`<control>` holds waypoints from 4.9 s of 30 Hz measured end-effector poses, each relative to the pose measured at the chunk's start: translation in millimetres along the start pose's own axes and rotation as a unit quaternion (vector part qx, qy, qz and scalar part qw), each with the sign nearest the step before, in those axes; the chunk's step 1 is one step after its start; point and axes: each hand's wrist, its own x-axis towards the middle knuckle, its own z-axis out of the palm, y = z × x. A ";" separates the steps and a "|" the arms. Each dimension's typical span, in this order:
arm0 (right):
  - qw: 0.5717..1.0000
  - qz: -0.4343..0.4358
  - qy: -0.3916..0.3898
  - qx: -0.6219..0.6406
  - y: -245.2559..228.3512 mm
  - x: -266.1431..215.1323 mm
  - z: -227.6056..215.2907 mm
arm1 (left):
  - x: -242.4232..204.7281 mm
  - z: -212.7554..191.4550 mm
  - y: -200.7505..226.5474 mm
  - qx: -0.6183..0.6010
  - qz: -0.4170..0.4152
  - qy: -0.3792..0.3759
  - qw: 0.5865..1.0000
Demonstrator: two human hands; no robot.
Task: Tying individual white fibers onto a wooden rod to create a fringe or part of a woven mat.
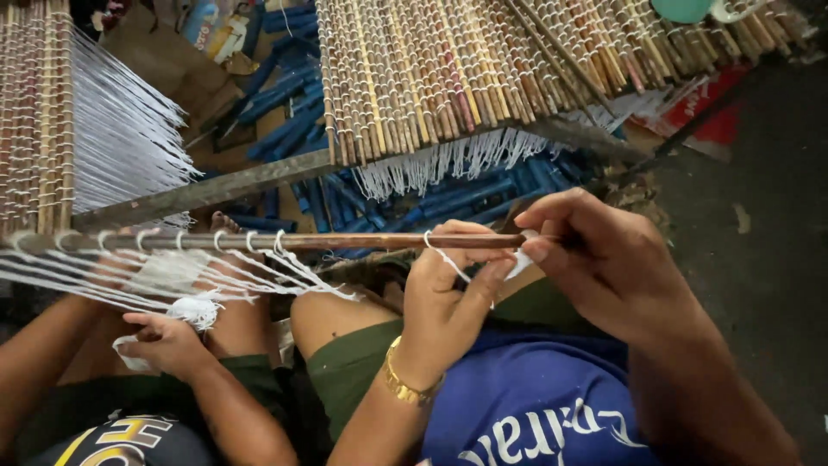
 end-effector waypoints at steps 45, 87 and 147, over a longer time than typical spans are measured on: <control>0.997 -0.028 0.043 -0.066 1.0 2.5 16.2 | -9.6 -7.0 -14.1 0.056 0.027 0.084 0.995; 0.982 -0.017 0.045 -0.184 13.4 2.7 15.0 | 4.9 -17.3 -33.9 -0.749 -0.049 0.274 0.601; 0.997 -0.003 0.004 -0.083 -0.1 0.7 10.0 | -15.5 -4.2 -16.2 -0.013 -0.036 0.088 0.995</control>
